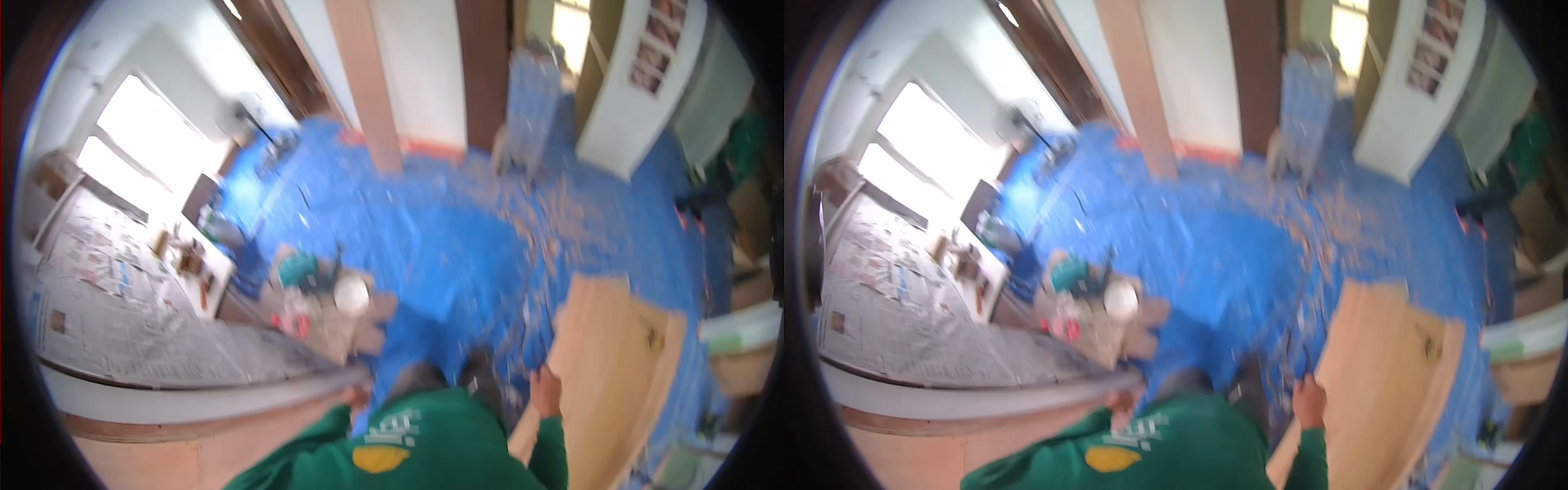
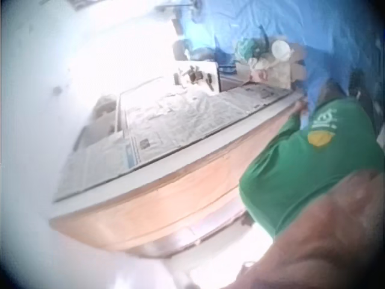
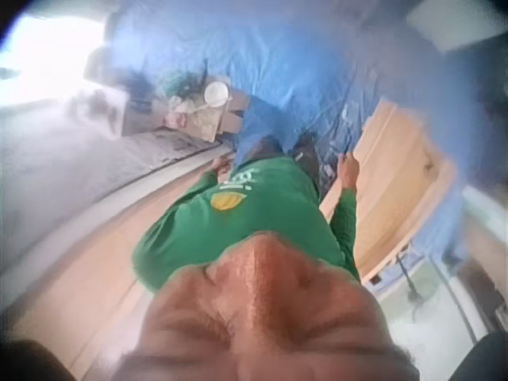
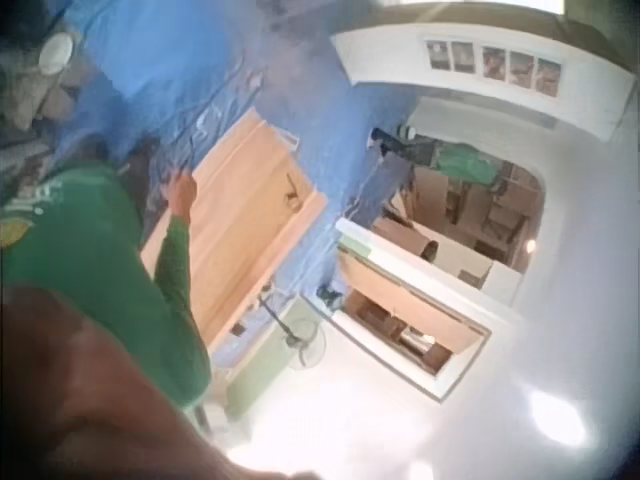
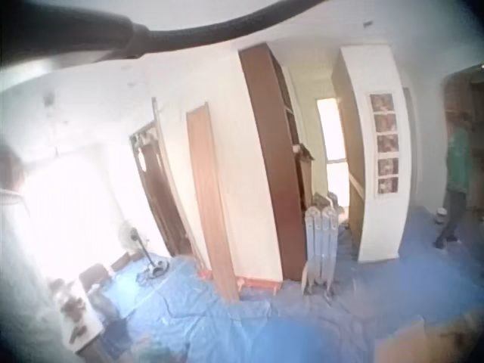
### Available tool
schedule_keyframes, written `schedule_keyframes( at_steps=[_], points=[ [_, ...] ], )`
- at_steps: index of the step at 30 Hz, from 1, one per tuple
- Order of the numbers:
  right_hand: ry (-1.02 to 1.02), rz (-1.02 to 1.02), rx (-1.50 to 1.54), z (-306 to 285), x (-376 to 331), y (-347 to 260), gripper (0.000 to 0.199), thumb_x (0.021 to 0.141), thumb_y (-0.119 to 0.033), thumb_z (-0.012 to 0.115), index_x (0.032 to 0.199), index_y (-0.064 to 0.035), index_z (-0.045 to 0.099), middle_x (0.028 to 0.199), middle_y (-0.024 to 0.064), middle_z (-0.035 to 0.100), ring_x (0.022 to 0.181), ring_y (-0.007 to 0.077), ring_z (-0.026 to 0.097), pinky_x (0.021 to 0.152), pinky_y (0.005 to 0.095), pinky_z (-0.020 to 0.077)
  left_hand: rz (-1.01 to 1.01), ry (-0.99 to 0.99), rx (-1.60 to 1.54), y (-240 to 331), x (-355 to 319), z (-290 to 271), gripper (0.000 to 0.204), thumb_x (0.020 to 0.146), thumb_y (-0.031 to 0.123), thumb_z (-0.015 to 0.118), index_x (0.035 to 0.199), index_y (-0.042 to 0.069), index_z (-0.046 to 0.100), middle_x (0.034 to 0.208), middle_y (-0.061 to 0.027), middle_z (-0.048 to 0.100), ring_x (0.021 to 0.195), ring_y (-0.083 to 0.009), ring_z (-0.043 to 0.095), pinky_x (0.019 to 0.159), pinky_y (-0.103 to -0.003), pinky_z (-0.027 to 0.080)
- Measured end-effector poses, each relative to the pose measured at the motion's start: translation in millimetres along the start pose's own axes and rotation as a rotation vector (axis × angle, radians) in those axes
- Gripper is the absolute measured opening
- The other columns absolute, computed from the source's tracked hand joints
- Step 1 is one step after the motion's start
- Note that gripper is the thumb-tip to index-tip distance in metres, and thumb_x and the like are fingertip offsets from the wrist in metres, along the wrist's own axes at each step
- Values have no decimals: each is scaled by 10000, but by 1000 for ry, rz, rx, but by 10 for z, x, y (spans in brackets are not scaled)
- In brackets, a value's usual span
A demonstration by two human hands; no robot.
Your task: The person measures and marks a large curved wooden panel using a tape measure and pencil. They then use a power drill to drive screws into the panel, securing it to a larger wooden structure. The person works in a room covered with blue protective sheeting, handling the tools and wood with both hands.
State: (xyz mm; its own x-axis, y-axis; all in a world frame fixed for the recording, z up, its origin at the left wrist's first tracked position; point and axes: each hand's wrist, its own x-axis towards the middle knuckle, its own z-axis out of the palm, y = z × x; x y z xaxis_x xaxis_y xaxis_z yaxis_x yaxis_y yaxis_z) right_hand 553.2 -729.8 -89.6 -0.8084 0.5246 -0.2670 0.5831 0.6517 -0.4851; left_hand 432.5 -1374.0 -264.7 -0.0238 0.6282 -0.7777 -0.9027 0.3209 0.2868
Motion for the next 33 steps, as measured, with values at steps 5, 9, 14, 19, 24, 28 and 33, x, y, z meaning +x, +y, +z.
schedule_keyframes(
  at_steps=[5,9,14,19,24,28,33],
  points=[
    [-207,-199,-179,115,1738,195,302,934,-304,705,967,-5,726,915,263,759,889,516,719,849,616,565,276,840,442,676,814,1159,361,1056,400,671,1127,68,793,859,-117,748,764,-260,711,671,-455,573],
    [-370,-175,-307,780,3010,749,319,932,-281,684,919,23,780,826,204,780,791,420,759,835,554,606,391,1001,763,945,1089,1285,521,1001,509,704,1208,37,783,1054,-166,812,981,-329,775,910,-419,598],
    [-391,-53,-250,1080,3551,699,383,929,-353,664,827,-9,797,816,180,786,734,361,769,756,517,623,111,854,422,1198,982,1141,643,952,603,735,1331,85,756,1180,-188,806,1141,-374,759,1008,-445,582],
    [-133,-97,-318,1393,3761,1112,370,914,-414,688,884,-61,793,935,221,784,834,431,755,734,553,597,105,889,521,2269,964,740,641,958,598,731,1355,96,745,1195,-205,796,1146,-388,753,1012,-473,578],
    [-305,-57,-293,1046,4469,104,360,907,-400,698,908,-53,792,964,231,780,870,436,752,757,552,596,195,970,656,3273,1017,302,640,964,593,728,1379,107,734,1210,-221,787,1150,-402,747,1016,-500,575],
    [-327,-100,-302,878,5163,-373,354,901,-389,706,927,-46,792,987,238,777,900,440,749,777,552,595,323,1082,798,4139,1227,150,640,969,590,725,1399,115,725,1222,-234,780,1154,-413,741,1019,-523,572],
    [-367,-182,-317,796,6055,-708,349,894,-374,716,950,-38,791,1016,248,773,936,445,745,801,552,594,465,803,838,5093,1296,226,788,924,657,761,1519,154,643,1356,-178,746,1231,-342,733,1059,-446,562]
  ],
)
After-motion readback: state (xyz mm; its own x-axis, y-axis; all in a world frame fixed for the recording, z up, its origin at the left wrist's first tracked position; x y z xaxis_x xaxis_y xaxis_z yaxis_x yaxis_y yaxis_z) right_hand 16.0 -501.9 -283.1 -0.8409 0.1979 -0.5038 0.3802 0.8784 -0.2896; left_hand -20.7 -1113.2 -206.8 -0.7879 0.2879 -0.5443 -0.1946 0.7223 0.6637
